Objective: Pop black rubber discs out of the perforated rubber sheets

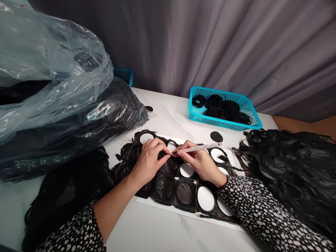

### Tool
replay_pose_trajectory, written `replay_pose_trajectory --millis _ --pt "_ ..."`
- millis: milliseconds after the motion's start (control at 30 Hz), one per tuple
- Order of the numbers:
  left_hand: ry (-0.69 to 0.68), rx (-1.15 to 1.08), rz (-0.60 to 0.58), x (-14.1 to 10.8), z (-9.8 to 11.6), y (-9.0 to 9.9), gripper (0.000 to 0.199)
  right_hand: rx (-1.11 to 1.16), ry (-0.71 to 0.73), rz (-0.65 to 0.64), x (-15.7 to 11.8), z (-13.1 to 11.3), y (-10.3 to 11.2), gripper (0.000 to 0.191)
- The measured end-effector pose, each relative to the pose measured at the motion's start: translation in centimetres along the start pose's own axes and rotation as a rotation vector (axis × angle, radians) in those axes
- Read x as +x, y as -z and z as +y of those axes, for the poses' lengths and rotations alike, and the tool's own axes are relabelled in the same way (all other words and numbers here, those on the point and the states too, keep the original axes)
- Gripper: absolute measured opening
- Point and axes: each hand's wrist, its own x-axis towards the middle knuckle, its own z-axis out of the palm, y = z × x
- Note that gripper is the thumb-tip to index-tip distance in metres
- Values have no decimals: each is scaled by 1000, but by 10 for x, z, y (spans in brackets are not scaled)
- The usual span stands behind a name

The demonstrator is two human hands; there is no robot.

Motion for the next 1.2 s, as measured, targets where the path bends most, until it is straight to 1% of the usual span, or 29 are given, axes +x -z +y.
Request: replay_pose_trajectory --millis 367,567,1067,1200 --pt "-11 -24 25 0 0 0 12 -70 -10 0 -2 -4 -2 19" --pt "-2 -22 26 0 3 1 13 -59 -11 16 -2 -5 -4 16" --pt "-10 -21 25 0 2 0 10 -109 25 6 -3 -3 -6 17" --pt "-11 -14 20 0 2 0 12 -149 62 9 -6 -4 -9 16"
